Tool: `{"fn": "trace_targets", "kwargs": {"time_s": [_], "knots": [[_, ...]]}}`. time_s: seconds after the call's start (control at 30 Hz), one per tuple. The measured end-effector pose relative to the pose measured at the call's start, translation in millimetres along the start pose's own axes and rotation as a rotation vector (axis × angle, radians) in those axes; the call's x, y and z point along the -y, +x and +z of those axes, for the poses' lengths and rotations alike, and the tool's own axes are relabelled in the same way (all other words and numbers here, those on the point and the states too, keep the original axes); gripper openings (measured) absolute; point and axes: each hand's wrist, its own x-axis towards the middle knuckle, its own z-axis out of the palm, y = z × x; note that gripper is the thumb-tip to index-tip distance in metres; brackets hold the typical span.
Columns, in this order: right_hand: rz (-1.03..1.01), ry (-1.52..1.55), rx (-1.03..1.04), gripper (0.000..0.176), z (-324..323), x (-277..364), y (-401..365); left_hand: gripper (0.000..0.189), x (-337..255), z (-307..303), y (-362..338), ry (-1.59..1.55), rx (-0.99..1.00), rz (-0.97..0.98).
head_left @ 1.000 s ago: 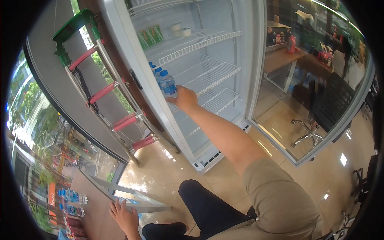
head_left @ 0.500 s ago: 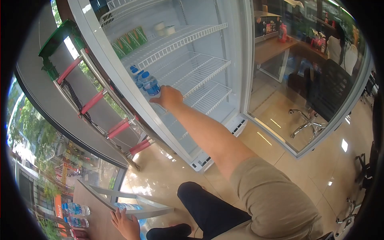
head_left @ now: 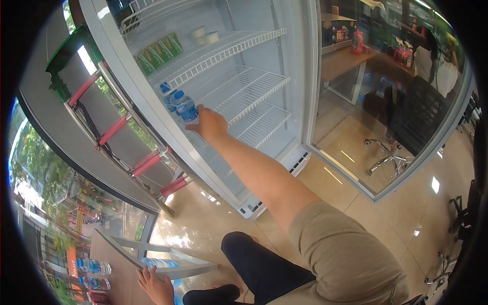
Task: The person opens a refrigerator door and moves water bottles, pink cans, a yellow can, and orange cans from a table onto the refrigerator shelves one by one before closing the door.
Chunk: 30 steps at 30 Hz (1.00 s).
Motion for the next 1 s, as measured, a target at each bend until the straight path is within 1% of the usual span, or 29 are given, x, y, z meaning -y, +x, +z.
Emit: {"fn": "trace_targets", "kwargs": {"time_s": [0.13,0.23,0.3,0.33,0.37,0.43,0.47,0.53,0.57,0.6,0.67,0.7,0.77,0.83,0.87,0.9,0.93,0.97,1.0], "knots": [[-0.045,0.022,-0.075,0.080,3,-1,-6,0.046,3,2,-1,-0.020,-0.013,0.014],[-0.082,0.017,-0.109,0.076,-2,0,-12,0.048,4,1,-1,-0.028,-0.014,0.011],[-0.094,0.004,-0.175,0.069,-2,5,-21,0.049,4,2,-1,-0.034,-0.008,0.008],[-0.096,0.014,-0.237,0.059,2,4,-26,0.050,4,1,-1,-0.028,0.002,-0.004],[-0.098,0.002,-0.247,0.059,0,0,-32,0.050,3,-6,0,-0.041,-0.002,0.004],[-0.172,-0.086,-0.200,0.054,1,-7,-44,0.059,3,-19,-1,0.105,0.070,0.086],[-0.186,-0.095,-0.201,0.054,6,-16,-52,0.059,4,-14,-2,0.089,0.066,0.080],[-0.447,-0.065,-0.360,0.049,12,-34,-67,0.056,7,2,-3,-0.062,0.006,-0.015],[-0.424,-0.062,-0.301,0.048,7,-35,-75,0.056,6,5,-5,-0.075,0.001,-0.037],[-0.405,-0.053,-0.236,0.048,3,-35,-84,0.058,7,6,-6,-0.109,-0.047,-0.021],[-0.451,-0.086,-0.413,0.046,17,-39,-98,0.064,12,9,-8,-0.125,-0.115,0.013],[-0.402,-0.003,-0.425,0.045,20,-36,-110,0.064,13,7,-8,-0.128,-0.121,-0.028],[-0.288,0.136,-0.437,0.046,32,-36,-141,0.064,11,-2,-10,-0.174,-0.108,0.007],[-0.196,0.281,-0.392,0.046,49,-31,-186,0.067,13,-6,-11,-0.223,-0.121,0.022],[-0.073,0.345,-0.334,0.044,57,-19,-215,0.066,19,-1,-12,-0.258,-0.152,0.038],[-0.077,0.429,-0.276,0.040,67,-6,-243,0.063,21,-2,-11,-0.348,-0.198,0.048],[-0.125,0.482,-0.158,0.036,72,15,-270,0.057,23,-6,-13,-0.383,-0.237,0.045],[-0.173,0.536,-0.036,0.032,79,38,-295,0.053,27,-8,-11,-0.491,-0.237,0.038],[-0.284,0.567,0.087,0.028,77,73,-318,0.046,33,-10,-11,-0.600,-0.242,0.019]]}}
